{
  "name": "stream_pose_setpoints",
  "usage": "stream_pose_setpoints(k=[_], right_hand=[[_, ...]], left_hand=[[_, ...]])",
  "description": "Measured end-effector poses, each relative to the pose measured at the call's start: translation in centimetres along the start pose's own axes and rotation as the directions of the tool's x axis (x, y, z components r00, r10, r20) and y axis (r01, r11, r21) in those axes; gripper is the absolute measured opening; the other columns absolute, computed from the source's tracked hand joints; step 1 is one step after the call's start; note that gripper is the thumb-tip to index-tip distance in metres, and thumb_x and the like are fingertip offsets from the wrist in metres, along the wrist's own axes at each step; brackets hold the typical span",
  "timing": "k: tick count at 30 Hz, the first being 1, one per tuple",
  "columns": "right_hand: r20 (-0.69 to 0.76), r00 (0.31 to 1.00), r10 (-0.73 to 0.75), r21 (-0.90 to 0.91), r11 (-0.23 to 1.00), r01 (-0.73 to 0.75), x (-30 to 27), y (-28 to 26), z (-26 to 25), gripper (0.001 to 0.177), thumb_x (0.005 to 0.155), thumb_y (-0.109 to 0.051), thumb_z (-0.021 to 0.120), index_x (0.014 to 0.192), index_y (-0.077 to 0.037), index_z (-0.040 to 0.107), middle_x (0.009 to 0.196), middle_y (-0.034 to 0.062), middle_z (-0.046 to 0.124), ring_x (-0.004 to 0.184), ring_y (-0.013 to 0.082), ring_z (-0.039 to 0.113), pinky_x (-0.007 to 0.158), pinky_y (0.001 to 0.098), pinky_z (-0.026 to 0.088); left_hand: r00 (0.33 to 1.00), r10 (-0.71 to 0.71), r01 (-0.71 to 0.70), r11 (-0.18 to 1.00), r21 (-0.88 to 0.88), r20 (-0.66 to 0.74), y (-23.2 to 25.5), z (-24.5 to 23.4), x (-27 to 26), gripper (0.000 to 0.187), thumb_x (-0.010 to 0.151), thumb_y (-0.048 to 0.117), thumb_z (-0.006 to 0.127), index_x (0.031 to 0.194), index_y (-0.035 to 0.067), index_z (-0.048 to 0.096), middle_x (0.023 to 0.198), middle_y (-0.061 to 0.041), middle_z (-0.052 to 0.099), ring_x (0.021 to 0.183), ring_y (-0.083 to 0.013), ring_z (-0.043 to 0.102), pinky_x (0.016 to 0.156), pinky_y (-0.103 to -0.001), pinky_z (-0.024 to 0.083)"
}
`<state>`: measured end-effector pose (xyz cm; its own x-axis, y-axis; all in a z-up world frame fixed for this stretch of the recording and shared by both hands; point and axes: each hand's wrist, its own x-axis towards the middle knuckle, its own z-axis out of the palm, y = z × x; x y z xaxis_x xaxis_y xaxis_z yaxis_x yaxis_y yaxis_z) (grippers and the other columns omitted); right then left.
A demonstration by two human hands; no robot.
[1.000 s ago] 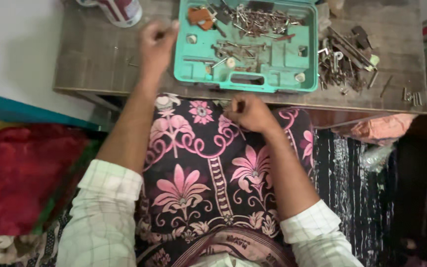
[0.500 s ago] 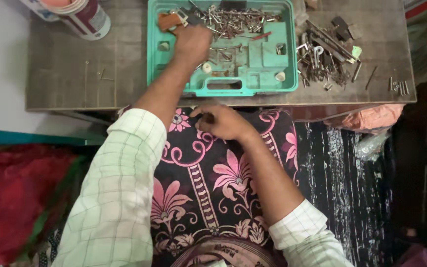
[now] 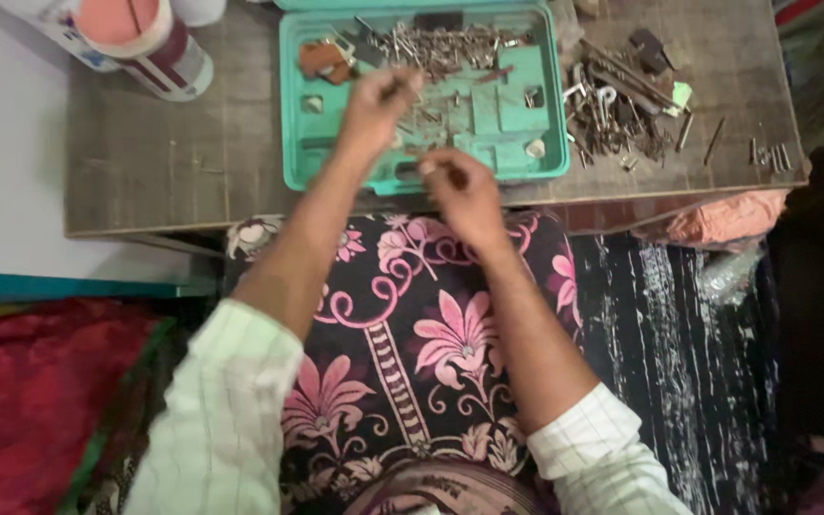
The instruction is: The person sits at a low table and sorts small metal hardware pieces from a green plastic case. They pick up individual items, examine them, and place them into separate piles on the table and back into the case.
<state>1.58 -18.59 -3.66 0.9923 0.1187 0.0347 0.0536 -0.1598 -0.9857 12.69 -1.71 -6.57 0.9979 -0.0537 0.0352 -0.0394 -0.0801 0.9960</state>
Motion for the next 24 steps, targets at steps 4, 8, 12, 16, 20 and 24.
stream_pose_setpoints(k=[4, 8, 12, 16, 20, 24], right_hand=[[-0.041, 0.997, 0.061, 0.305, 0.951, -0.045, -0.5, -0.6, -0.5, 0.026, 0.103, -0.025, 0.057, 0.122, -0.01, 0.068, 0.092, -0.0024, 0.073, 0.078, 0.0067, 0.067, 0.056, 0.0213, 0.053], [-0.02, 1.0, 0.008, 0.262, 0.965, -0.002, -0.3, -0.5, -0.2, 0.024, 0.107, -0.024, 0.06, 0.113, -0.004, 0.072, 0.089, 0.0002, 0.073, 0.076, 0.0075, 0.069, 0.054, 0.0206, 0.052], [-0.017, 0.999, 0.027, 0.192, 0.981, -0.024, 0.1, -0.4, -0.3, 0.023, 0.104, -0.021, 0.065, 0.106, -0.002, 0.077, 0.087, 0.0022, 0.075, 0.071, 0.0065, 0.067, 0.052, 0.0204, 0.051], [-0.02, 0.999, 0.035, 0.166, 0.986, -0.032, -0.2, 0.3, -0.5, 0.02, 0.103, -0.018, 0.066, 0.104, -0.002, 0.078, 0.086, 0.0024, 0.074, 0.066, 0.005, 0.062, 0.05, 0.02, 0.049], [-0.105, 0.994, -0.015, 0.151, 0.988, 0.031, -0.1, 0.1, -0.6, 0.017, 0.101, -0.014, 0.078, 0.103, 0.003, 0.074, 0.086, 0.0058, 0.071, 0.066, 0.0087, 0.059, 0.051, 0.0237, 0.047], [0.045, 0.995, 0.093, 0.356, 0.929, -0.103, -0.3, -0.8, -0.8, 0.023, 0.099, -0.019, 0.062, 0.119, -0.01, 0.068, 0.095, 0.0007, 0.073, 0.076, 0.0071, 0.068, 0.051, 0.0224, 0.055]], left_hand=[[0.984, 0.023, 0.059, 0.891, -0.45, 0.175, -0.5, 1.1, -5.8, 0.02, 0.102, 0.021, 0.071, 0.113, 0.005, 0.072, 0.106, 0.001, 0.072, 0.098, -0.0099, 0.064, 0.087, -0.028, 0.052], [0.98, 0.053, 0.024, 0.926, -0.377, 0.191, 0.2, 1.5, -7.6, 0.022, 0.104, 0.02, 0.07, 0.113, 0.0, 0.074, 0.098, 0.001, 0.068, 0.085, -0.0077, 0.058, 0.075, -0.025, 0.05], [0.951, 0.103, 0.023, 0.917, -0.398, 0.292, 2.3, 0.5, -7.7, 0.03, 0.104, 0.024, 0.065, 0.124, 0.003, 0.072, 0.1, 0.001, 0.069, 0.085, -0.0071, 0.061, 0.076, -0.024, 0.052], [0.949, 0.112, 0.015, 0.917, -0.399, 0.293, 2.4, 0.0, -7.6, 0.024, 0.102, 0.018, 0.068, 0.115, 0.0, 0.073, 0.106, -0.002, 0.071, 0.088, -0.0093, 0.065, 0.075, -0.026, 0.056], [0.95, 0.223, -0.138, 0.928, -0.346, 0.218, 1.9, -0.3, -7.2, 0.015, 0.098, 0.01, 0.075, 0.107, -0.002, 0.076, 0.113, -0.005, 0.071, 0.102, -0.0129, 0.069, 0.086, -0.028, 0.061], [0.951, 0.22, -0.145, 0.939, -0.313, 0.218, 1.9, -0.7, -7.2, 0.013, 0.097, 0.009, 0.078, 0.105, 0.0, 0.078, 0.11, -0.005, 0.07, 0.099, -0.0139, 0.068, 0.087, -0.028, 0.058]])
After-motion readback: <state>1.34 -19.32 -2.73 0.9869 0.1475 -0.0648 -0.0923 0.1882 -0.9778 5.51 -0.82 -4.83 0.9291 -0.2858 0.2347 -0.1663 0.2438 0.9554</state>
